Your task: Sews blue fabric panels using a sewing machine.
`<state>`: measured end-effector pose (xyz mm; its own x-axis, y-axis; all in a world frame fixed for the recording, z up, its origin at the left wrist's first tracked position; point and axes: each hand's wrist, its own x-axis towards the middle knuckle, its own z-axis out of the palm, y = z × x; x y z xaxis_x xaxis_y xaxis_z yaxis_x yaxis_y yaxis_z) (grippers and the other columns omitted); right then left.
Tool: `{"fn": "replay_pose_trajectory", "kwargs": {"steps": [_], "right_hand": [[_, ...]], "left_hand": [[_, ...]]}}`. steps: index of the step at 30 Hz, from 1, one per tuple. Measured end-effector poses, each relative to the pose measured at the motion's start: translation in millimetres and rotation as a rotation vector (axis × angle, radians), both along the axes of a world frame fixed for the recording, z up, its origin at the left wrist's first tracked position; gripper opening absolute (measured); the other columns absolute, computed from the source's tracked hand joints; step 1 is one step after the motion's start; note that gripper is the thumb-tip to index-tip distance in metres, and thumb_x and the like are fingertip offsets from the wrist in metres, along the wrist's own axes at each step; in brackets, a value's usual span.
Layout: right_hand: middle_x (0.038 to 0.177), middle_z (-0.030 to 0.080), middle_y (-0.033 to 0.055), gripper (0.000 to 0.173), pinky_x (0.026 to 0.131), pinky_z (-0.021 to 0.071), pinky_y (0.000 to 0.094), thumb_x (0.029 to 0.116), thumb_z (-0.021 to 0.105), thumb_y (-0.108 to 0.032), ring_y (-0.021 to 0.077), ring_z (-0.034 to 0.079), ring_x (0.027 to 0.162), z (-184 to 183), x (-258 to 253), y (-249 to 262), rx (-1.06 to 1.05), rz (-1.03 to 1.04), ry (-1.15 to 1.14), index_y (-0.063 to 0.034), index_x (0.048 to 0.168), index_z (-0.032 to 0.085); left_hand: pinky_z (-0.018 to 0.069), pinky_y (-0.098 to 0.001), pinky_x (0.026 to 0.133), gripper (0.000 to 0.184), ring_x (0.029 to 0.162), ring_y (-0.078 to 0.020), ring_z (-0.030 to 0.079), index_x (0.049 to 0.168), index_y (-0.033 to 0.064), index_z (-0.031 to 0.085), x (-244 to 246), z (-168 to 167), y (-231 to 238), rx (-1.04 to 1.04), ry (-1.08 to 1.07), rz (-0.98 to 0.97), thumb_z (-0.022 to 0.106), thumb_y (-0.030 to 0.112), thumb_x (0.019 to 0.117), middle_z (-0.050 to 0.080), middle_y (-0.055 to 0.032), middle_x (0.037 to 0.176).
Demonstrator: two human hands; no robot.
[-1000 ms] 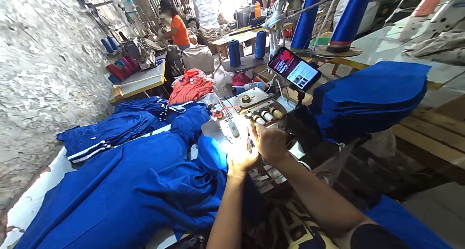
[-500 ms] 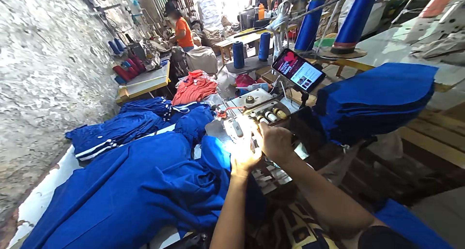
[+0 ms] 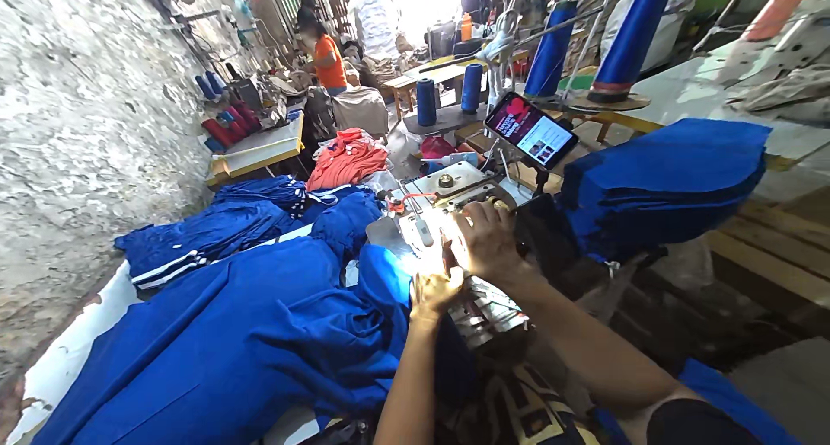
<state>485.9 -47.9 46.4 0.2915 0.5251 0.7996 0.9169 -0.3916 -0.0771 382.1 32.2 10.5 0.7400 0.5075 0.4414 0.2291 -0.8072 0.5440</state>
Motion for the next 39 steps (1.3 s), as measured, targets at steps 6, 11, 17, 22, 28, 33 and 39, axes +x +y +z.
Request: {"fn": "replay_pose_trajectory", "kwargs": {"steps": [6,11,17,22,28,33,39], "right_hand": [[0.091,0.071,0.0205,0.024,0.073,0.0510,0.0541,0.0736,0.073,0.006,0.0394,0.070,0.085,-7,3,16,0.081,-0.134,-0.143,0.0020,0.097,0.076],[0.096,0.072,0.0209,0.033,0.078,0.0503,0.0556,0.0729,0.072,0.010,0.0400,0.070,0.090,-9,0,16,0.057,-0.160,-0.150,0.0020,0.104,0.076],[0.090,0.071,0.0191,0.022,0.080,0.0492,0.0544,0.0751,0.071,0.008,0.0354,0.070,0.083,-10,6,16,0.034,-0.124,-0.292,0.0040,0.096,0.076],[0.083,0.069,0.0176,0.014,0.090,0.0469,0.0573,0.0761,0.070,0.009,0.0340,0.069,0.080,-8,16,11,0.023,-0.056,-0.356,0.0029,0.088,0.074],[0.089,0.072,0.0179,0.020,0.093,0.0459,0.0599,0.0767,0.068,0.010,0.0356,0.070,0.085,-14,24,12,0.039,0.014,-0.333,0.0031,0.094,0.075],[0.080,0.070,0.0132,0.019,0.095,0.0449,0.0536,0.0848,0.060,0.008,0.0303,0.068,0.078,-13,30,9,0.100,0.068,-0.408,0.0006,0.092,0.075],[0.080,0.069,0.0145,0.014,0.095,0.0448,0.0549,0.0886,0.062,0.003,0.0313,0.068,0.079,-12,34,9,0.057,0.085,-0.419,0.0016,0.093,0.075]], "left_hand": [[0.0554,-0.0546,0.073,0.031,0.079,-0.0405,0.071,0.089,-0.0123,0.071,0,-4,-3,0.056,-0.062,0.040,0.066,0.018,0.0877,0.069,-0.0258,0.081],[0.0549,-0.0542,0.070,0.030,0.077,-0.0402,0.071,0.085,-0.0106,0.069,-1,-7,-2,0.077,-0.067,0.027,0.065,0.019,0.0877,0.069,-0.0244,0.079],[0.0545,-0.0534,0.069,0.030,0.077,-0.0400,0.070,0.085,-0.0119,0.069,-4,-5,-3,0.064,-0.058,0.020,0.065,0.018,0.0873,0.068,-0.0252,0.079],[0.0554,-0.0539,0.073,0.034,0.082,-0.0409,0.072,0.090,-0.0130,0.070,-3,-4,-2,0.077,-0.059,0.025,0.063,0.020,0.0867,0.070,-0.0264,0.084],[0.0552,-0.0561,0.079,0.036,0.089,-0.0437,0.072,0.098,-0.0145,0.070,-2,1,-3,0.041,-0.014,0.026,0.063,0.020,0.0886,0.071,-0.0295,0.091],[0.0557,-0.0541,0.072,0.033,0.082,-0.0408,0.072,0.090,-0.0124,0.070,-4,-2,-2,0.069,-0.043,0.023,0.062,0.019,0.0878,0.070,-0.0262,0.084],[0.0574,-0.0509,0.067,0.028,0.077,-0.0381,0.073,0.087,-0.0105,0.071,0,-8,0,0.138,-0.115,0.033,0.065,0.016,0.0846,0.071,-0.0237,0.080]]}}
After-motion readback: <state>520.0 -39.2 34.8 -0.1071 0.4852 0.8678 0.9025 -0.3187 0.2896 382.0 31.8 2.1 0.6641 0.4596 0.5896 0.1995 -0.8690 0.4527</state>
